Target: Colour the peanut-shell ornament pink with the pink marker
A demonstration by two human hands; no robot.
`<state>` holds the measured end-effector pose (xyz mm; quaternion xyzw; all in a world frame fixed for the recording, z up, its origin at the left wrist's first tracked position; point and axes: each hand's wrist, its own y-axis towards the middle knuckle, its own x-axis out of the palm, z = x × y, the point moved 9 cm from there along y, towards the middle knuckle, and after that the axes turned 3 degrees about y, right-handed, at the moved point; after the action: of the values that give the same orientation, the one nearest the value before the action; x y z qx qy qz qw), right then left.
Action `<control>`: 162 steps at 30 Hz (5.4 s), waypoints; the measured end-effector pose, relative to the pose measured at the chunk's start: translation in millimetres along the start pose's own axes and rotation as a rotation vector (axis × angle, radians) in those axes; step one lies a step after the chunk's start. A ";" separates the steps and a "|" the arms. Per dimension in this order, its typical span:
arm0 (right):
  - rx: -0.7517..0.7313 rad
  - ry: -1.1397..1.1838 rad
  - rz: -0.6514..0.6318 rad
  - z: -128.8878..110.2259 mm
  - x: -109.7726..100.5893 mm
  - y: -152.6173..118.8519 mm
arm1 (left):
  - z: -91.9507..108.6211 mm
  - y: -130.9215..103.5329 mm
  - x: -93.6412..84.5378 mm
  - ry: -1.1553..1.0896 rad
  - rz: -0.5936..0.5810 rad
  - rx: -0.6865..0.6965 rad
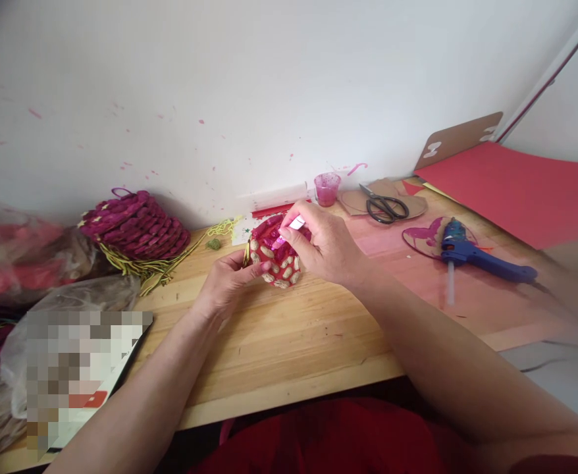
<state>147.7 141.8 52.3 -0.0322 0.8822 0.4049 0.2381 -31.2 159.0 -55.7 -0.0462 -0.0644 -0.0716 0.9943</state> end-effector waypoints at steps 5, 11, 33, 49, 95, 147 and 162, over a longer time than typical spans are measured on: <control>-0.002 -0.013 -0.002 -0.1 0.9 -0.4 | -3.4 1.0 1.6 -0.062 0.000 -0.021; -0.013 -0.008 0.008 -0.6 -0.6 -0.4 | 1.6 0.6 -13.1 -0.034 0.145 0.031; 0.014 -0.021 0.014 1.3 0.3 -1.4 | -5.6 4.4 -9.7 -0.071 0.092 0.024; -0.023 -0.049 0.004 1.7 1.8 -2.1 | -7.5 -0.2 -8.5 0.004 0.093 -0.101; -0.015 0.070 0.060 3.3 -4.9 -1.5 | -5.6 -1.3 -5.9 0.092 0.047 0.026; 0.687 -0.737 -0.028 131.7 -84.0 94.6 | -1.4 12.3 -34.9 0.158 0.194 0.162; 0.864 -0.806 -0.280 198.7 -47.9 92.8 | -1.3 11.2 -40.8 0.222 0.252 0.162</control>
<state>245.2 342.5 27.6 0.1074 0.7945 -0.0449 0.5960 -69.4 175.5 -63.4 0.0347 0.0464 0.0544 0.9968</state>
